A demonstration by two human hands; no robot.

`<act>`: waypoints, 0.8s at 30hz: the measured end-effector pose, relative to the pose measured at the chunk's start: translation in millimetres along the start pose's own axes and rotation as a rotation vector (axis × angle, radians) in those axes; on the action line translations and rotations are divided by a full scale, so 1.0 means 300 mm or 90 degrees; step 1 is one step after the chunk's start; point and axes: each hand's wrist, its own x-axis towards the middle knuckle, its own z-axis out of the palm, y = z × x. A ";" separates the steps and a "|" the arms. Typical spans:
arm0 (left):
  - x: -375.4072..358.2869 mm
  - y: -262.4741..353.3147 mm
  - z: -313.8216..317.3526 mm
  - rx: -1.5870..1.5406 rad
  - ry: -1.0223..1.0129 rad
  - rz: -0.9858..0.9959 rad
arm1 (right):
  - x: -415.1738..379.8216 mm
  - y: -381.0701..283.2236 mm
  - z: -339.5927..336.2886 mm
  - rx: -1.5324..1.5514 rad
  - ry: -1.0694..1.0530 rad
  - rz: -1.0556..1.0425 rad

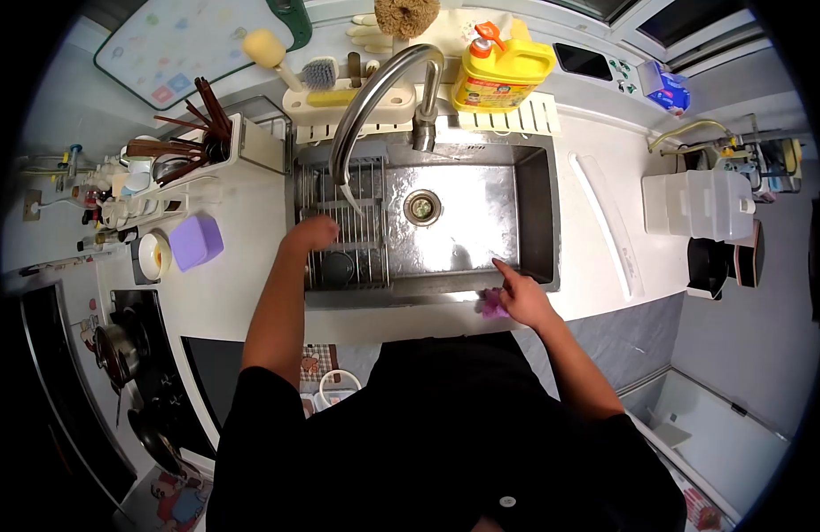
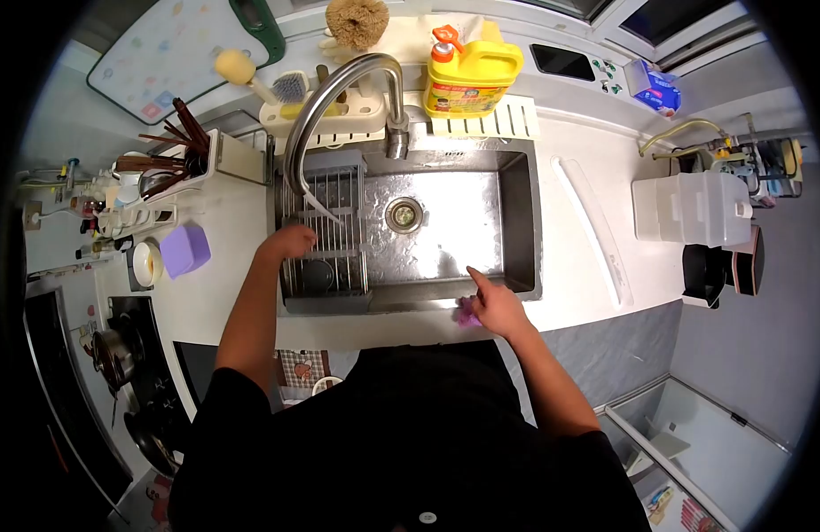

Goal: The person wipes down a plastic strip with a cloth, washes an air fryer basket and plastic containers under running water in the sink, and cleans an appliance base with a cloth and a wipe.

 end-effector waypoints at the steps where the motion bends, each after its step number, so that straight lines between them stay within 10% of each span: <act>1: 0.009 -0.032 0.033 -0.121 0.140 0.047 | -0.007 0.007 0.002 0.001 -0.002 0.000; 5: -0.047 0.026 0.054 -0.326 0.376 0.150 | -0.035 0.012 -0.003 0.001 0.000 0.005; 8: -0.177 0.174 0.108 0.154 0.313 -0.017 | -0.052 0.044 0.008 0.004 0.013 0.006; 21: 0.022 0.060 0.178 0.178 0.306 0.010 | -0.174 0.098 -0.007 0.028 0.058 0.058; 24: 0.085 0.073 0.109 -0.510 0.375 0.074 | -0.186 0.097 -0.003 0.164 0.075 0.053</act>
